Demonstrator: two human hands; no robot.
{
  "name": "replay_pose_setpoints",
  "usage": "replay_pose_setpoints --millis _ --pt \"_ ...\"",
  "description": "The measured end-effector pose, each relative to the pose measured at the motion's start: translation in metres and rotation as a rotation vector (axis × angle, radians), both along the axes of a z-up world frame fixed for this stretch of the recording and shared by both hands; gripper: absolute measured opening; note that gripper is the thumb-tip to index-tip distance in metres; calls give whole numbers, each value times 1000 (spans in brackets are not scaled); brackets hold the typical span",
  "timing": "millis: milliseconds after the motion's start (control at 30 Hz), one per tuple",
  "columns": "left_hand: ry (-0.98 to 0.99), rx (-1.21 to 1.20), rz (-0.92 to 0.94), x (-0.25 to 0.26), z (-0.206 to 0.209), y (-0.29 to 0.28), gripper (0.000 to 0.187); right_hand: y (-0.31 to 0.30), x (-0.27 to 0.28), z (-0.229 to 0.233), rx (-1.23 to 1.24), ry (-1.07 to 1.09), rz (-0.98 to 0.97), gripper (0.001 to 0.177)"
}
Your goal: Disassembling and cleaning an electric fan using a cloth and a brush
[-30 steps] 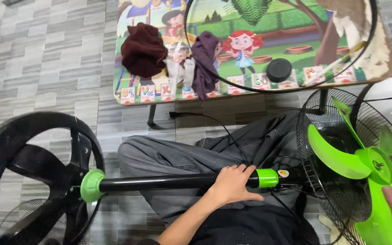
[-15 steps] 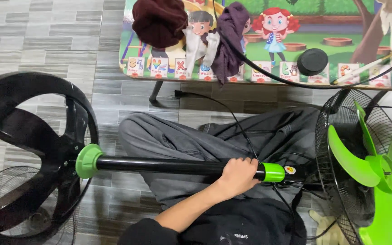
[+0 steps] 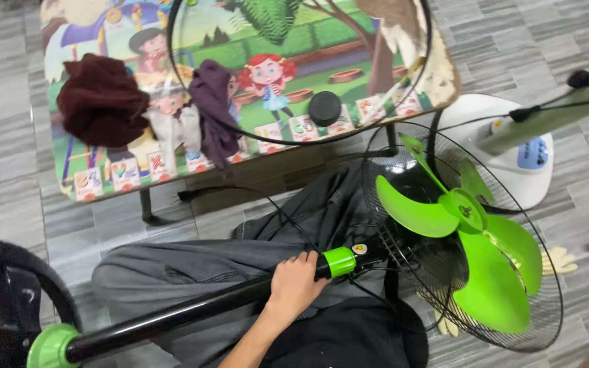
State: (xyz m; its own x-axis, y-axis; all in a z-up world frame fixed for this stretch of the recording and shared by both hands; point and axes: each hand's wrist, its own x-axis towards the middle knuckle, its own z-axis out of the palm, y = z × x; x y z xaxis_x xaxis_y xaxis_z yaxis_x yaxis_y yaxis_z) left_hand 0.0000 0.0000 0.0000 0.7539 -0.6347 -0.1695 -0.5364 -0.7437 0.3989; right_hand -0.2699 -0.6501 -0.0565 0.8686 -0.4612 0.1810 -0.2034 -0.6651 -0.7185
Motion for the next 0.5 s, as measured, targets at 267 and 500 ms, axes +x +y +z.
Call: replay_pose_setpoints --millis 267,500 --pt "11 5 -19 2 7 -1 47 258 293 254 -347 255 187 48" --pt "-25 -4 -21 -1 5 1 48 272 429 216 -910 75 206 24"
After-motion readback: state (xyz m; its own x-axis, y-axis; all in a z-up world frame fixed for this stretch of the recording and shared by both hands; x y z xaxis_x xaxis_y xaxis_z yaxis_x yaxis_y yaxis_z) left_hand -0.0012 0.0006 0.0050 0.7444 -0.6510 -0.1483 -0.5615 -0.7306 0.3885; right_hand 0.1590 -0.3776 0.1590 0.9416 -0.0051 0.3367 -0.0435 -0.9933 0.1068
